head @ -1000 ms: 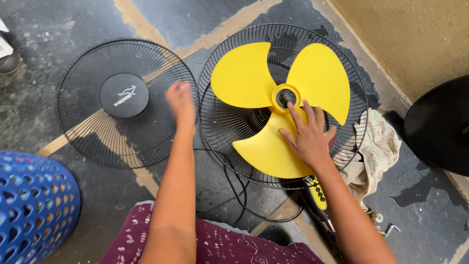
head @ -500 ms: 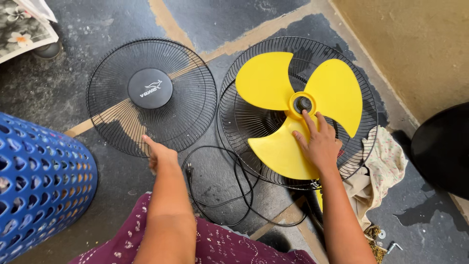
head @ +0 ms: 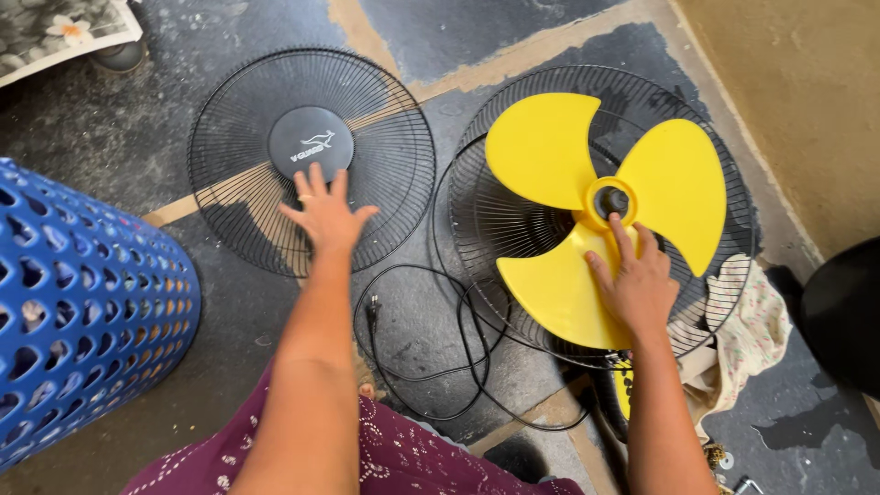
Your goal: The person assembles a standing fan by hand. They attach the front wire cage to the fan body, secure the yellow fan blades to the central hub, and then reattach the front cage, using a screwdriver to tighten the screws.
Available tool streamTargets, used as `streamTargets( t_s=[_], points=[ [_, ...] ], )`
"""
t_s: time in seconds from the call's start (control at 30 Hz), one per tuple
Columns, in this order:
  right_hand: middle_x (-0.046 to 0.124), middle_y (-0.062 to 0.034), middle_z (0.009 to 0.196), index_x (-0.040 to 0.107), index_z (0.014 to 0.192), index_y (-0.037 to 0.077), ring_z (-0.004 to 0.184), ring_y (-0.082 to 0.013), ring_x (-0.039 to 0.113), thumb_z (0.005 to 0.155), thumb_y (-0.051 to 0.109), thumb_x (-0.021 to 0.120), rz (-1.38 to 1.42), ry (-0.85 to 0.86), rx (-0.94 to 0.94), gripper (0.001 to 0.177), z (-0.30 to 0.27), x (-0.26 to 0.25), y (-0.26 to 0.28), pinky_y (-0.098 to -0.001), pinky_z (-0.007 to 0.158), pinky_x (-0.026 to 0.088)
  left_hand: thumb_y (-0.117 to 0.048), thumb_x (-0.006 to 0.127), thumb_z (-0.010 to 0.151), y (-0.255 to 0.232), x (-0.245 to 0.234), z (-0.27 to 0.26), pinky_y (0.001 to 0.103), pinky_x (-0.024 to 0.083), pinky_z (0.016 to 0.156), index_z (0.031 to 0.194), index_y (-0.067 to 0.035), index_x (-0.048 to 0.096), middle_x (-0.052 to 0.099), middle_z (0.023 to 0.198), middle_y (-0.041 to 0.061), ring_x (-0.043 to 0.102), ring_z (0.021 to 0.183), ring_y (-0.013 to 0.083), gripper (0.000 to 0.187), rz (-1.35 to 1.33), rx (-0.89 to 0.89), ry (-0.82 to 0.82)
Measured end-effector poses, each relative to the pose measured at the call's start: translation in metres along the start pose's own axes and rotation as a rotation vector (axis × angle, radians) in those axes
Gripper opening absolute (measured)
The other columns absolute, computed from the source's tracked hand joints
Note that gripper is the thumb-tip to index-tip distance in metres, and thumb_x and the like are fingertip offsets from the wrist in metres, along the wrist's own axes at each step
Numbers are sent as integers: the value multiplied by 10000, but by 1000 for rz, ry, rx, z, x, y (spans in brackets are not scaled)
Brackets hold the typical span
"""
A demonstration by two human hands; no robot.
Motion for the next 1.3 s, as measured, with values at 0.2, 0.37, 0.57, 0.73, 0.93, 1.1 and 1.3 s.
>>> streamTargets(
  t_s=[0.2, 0.37, 0.57, 0.73, 0.93, 1.1, 1.3],
  points=[
    [487, -101, 1522, 457, 1565, 368, 1162, -373, 592, 941, 611, 596, 2, 22, 10, 684, 2, 4, -4, -523, 771, 548, -651, 797, 681, -51, 26, -80, 823, 168, 1059, 1611, -339, 206, 70, 1695, 180, 36, 1529, 464, 1146, 216, 123, 272],
    [489, -94, 1519, 457, 1571, 378, 1168, -368, 590, 946, 620, 588, -13, 5, 7, 683, -1, 5, -3, -511, 769, 552, -539, 807, 781, -33, 57, -68, 752, 320, 1060, 1586, -222, 299, 259, 1619, 135, 201, 1501, 442, 1003, 323, 220, 63],
    [496, -89, 1503, 452, 1570, 379, 1141, -349, 601, 945, 627, 589, -7, 11, 16, 686, 0, 6, -4, -476, 731, 559, -539, 807, 767, -40, 48, -69, 640, 415, 995, 1488, -183, 380, 356, 1534, 134, 319, 1408, 393, 910, 321, 67, 96],
    [496, -101, 1497, 446, 1569, 376, 1171, -365, 578, 944, 614, 594, 19, 18, 28, 686, 0, 5, -3, -507, 771, 549, -664, 686, 866, -20, 7, -82, 594, 431, 1068, 1352, -124, 495, 445, 1451, 143, 402, 1379, 348, 750, -207, -338, -95],
    [485, -126, 1517, 455, 1576, 360, 1211, -399, 554, 949, 586, 614, 67, 14, 20, 685, -1, 2, -2, -558, 835, 528, -761, 534, 892, 63, 11, -88, 571, 467, 1000, 1371, 92, 440, 488, 1323, 257, 466, 1275, 414, 983, -783, -1532, -189],
    [488, -142, 1514, 463, 1577, 339, 1208, -414, 553, 947, 570, 631, 63, 11, 16, 692, -1, 6, -3, -570, 836, 523, -642, 495, 970, 122, 86, -69, 497, 491, 1029, 1205, 42, 660, 659, 1150, 201, 628, 1115, 401, 741, -869, -1565, -231],
    [509, -148, 1505, 477, 1591, 315, 1208, -423, 558, 975, 572, 638, 62, -8, -3, 686, -2, 7, -7, -566, 861, 517, -433, 620, 901, 147, 113, -54, 497, 527, 993, 988, -131, 760, 709, 1092, 132, 640, 1105, 330, 344, -657, -1307, -451]
  ],
)
Point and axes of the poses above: each hand's wrist, its own z-axis towards the middle knuckle, its own x-axis out of the palm, y = z × x, the point moved 3 cm from there along z, towards the middle knuckle
